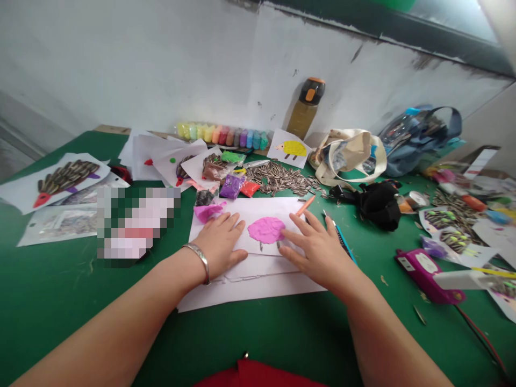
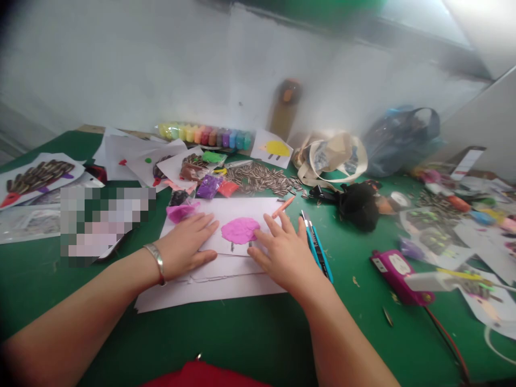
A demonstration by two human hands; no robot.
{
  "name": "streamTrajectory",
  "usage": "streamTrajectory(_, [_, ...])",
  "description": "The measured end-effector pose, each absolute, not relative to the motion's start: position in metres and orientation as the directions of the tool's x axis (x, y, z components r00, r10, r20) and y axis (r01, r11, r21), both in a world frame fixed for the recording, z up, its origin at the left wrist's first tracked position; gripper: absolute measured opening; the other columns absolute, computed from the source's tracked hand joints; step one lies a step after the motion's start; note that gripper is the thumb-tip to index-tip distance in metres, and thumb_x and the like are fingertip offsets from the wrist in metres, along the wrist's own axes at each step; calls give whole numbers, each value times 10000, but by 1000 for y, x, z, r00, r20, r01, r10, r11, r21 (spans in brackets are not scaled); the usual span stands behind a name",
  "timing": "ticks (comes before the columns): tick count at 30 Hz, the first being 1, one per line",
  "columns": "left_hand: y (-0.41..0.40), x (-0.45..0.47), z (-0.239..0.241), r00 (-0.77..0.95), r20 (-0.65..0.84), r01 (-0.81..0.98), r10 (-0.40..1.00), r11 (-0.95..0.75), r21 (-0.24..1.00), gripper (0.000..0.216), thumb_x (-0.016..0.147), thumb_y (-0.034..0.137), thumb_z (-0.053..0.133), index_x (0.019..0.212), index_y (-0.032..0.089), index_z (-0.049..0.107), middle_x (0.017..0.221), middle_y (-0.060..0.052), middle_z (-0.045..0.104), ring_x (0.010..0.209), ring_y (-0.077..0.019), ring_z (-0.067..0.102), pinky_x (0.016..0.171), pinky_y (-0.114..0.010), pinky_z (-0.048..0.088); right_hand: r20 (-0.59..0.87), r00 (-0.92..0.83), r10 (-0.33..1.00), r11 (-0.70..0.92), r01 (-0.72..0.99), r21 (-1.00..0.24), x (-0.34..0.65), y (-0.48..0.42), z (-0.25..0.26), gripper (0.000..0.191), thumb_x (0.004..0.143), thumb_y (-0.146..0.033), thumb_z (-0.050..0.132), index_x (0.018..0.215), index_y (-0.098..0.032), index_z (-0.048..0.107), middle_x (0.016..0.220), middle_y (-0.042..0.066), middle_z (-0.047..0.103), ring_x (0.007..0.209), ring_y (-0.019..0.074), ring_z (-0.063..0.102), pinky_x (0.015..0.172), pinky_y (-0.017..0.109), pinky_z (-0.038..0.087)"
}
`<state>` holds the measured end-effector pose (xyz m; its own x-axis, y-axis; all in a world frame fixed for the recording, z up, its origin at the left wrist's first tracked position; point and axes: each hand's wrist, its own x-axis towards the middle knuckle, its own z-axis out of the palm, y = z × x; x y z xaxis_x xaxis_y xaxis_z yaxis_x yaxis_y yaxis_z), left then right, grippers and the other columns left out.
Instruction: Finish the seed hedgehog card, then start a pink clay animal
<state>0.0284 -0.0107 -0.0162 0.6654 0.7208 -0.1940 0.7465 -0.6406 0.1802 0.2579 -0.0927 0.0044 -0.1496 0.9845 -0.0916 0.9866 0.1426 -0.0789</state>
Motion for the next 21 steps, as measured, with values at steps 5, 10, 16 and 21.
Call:
streamTrajectory(5, [-11,30,-12,658,-227,753,718,-631,187,653,832,423,547,1397,113,436,1520,-185,345,1402,-376,274,1120,-527,271,-132,-189,973,179,980,-84,258,-94,6,400,935,-491,423,1232,-316,627,1476,60,445,1418,397,209,1056,733,117])
streamTrajectory(10, [-11,30,-12,664,-224,747,713,-641,175,663,840,420,543,1406,95,426,1518,-195,344,1401,-381,273,1118,-532,271,-99,-188,977,179,980,-91,256,-96,5,395,937,-491,424,1238,-324,617,1495,54,421,1421,391,211,1063,727,109])
streamTrajectory(16, [-10,27,-23,673,-174,739,719,-652,168,662,832,447,549,1397,121,438,1515,-183,355,1395,-374,286,1120,-524,269,-113,-211,971,200,974,-103,252,-96,6,380,933,-474,441,1225,-319,628,1452,47,476,1414,399,228,1056,739,122])
streamTrajectory(21, [-10,28,-22,674,-166,739,720,-654,164,654,831,448,549,1389,123,445,1506,-181,367,1388,-372,296,1116,-517,278,-25,-160,987,157,981,-110,256,-93,0,365,938,-426,450,1251,-340,617,1508,46,405,1423,370,231,1078,702,135])
